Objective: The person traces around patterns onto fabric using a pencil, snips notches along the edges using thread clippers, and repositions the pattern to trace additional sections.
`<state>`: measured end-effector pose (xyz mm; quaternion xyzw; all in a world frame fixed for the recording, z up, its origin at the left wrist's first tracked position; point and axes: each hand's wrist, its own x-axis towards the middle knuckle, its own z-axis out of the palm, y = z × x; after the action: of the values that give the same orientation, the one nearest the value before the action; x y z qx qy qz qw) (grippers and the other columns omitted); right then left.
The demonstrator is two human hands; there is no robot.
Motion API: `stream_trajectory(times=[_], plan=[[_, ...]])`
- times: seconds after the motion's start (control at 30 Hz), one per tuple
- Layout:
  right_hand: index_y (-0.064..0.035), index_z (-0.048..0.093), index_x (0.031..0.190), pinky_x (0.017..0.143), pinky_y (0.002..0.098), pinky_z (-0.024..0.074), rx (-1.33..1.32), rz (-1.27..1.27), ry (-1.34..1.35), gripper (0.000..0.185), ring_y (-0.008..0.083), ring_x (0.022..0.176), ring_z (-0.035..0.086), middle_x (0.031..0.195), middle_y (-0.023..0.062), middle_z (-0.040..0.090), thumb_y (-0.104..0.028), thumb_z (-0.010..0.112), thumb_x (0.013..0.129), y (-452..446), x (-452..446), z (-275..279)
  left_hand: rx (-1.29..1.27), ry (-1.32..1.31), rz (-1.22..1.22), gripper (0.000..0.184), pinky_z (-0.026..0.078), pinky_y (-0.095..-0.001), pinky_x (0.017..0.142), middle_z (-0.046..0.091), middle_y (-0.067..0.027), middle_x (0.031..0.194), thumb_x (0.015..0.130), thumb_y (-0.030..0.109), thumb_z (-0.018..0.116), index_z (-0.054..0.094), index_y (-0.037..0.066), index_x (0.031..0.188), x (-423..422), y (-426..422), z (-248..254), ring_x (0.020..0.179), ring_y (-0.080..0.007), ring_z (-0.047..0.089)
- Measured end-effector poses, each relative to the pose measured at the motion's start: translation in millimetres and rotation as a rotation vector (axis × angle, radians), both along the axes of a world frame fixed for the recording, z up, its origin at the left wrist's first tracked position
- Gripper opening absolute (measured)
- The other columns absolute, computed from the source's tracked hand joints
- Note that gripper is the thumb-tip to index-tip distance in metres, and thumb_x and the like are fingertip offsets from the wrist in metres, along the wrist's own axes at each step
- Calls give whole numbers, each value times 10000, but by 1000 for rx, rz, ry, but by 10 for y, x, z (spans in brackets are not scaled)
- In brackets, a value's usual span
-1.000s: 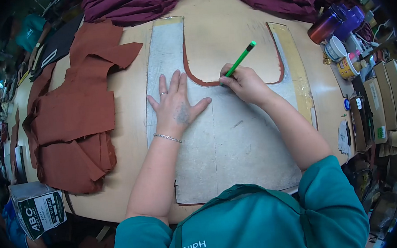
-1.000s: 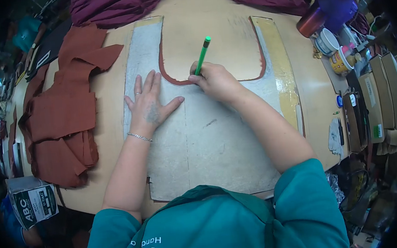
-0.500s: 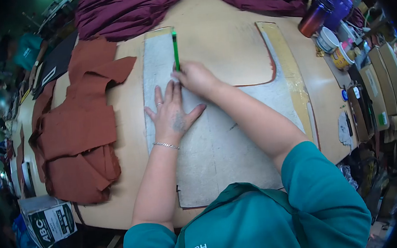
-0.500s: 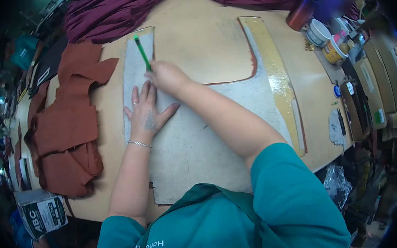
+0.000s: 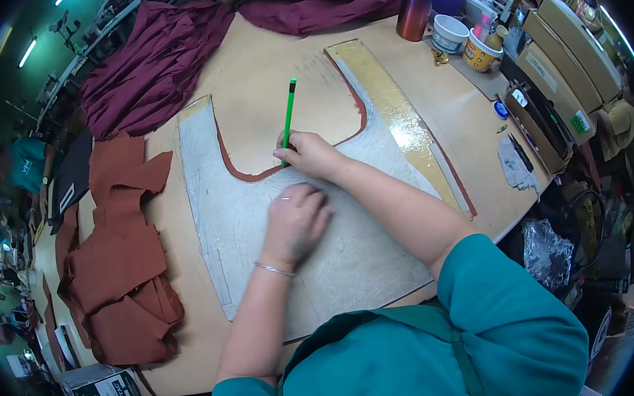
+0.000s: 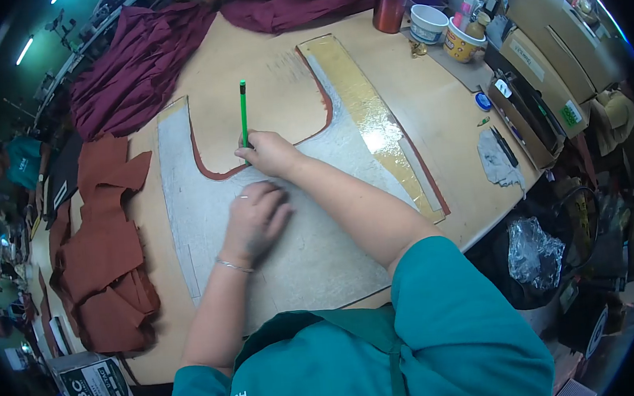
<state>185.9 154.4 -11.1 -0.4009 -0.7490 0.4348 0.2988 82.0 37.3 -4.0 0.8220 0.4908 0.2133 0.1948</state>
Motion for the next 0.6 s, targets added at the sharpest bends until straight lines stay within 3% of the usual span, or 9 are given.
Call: stream_trajectory(times=[0.1, 0.2, 0.33, 0.37, 0.43, 0.53, 0.6], plan=[[-6, 592, 878, 698, 376, 461, 63, -1, -2, 243, 329, 765, 595, 790, 197, 612, -239, 577, 809, -45, 47, 60, 88, 298, 191, 584, 291, -560, 937, 388, -119, 1301, 765, 446, 560, 452, 107, 1228, 450, -65, 56, 1226, -301, 328], [-6, 595, 872, 711, 387, 461, 176, -83, -104, 238, 340, 781, 592, 808, 204, 612, -232, 579, 803, 14, 272, 5, 18, 360, 249, 712, 216, -634, 940, 305, -81, 1378, 752, 568, 496, 377, 129, 1300, 502, -63, 65, 1288, -294, 237], [-11, 558, 868, 693, 322, 460, 81, -149, -66, 168, 218, 729, 591, 781, 123, 605, -176, 553, 841, 218, 979, -5, 59, 369, 257, 710, 250, -616, 934, 333, -53, 1363, 729, 527, 557, 386, 132, 1294, 518, -59, 78, 1273, -287, 263], [-11, 554, 867, 695, 312, 457, 53, -149, -46, 162, 201, 733, 585, 781, 112, 602, -171, 549, 846, 263, 1082, -1, 64, 386, 269, 716, 248, -617, 937, 343, -33, 1357, 725, 533, 556, 384, 137, 1297, 526, -56, 62, 1280, -252, 259], [-10, 547, 866, 698, 292, 452, -4, -143, -8, 151, 167, 740, 573, 780, 90, 595, -161, 541, 855, 296, 1232, 27, 56, 382, 265, 720, 254, -614, 934, 341, -35, 1358, 722, 520, 567, 381, 129, 1296, 530, -50, 59, 1272, -272, 267], [-8, 543, 864, 698, 272, 447, -35, -157, -76, 144, 147, 743, 566, 775, 79, 593, -152, 541, 859, 285, 1194, 101, 53, 390, 261, 716, 256, -616, 931, 339, -36, 1358, 721, 507, 573, 381, 123, 1293, 542, -54, 70, 1269, -280, 268], [-2, 566, 893, 694, 300, 459, -30, -126, -40, 205, 192, 753, 592, 784, 117, 613, -201, 562, 842, 334, 1212, 46, 58, 400, 261, 711, 254, -618, 930, 339, -38, 1358, 723, 505, 571, 381, 124, 1293, 538, -61, 72, 1270, -280, 266]])
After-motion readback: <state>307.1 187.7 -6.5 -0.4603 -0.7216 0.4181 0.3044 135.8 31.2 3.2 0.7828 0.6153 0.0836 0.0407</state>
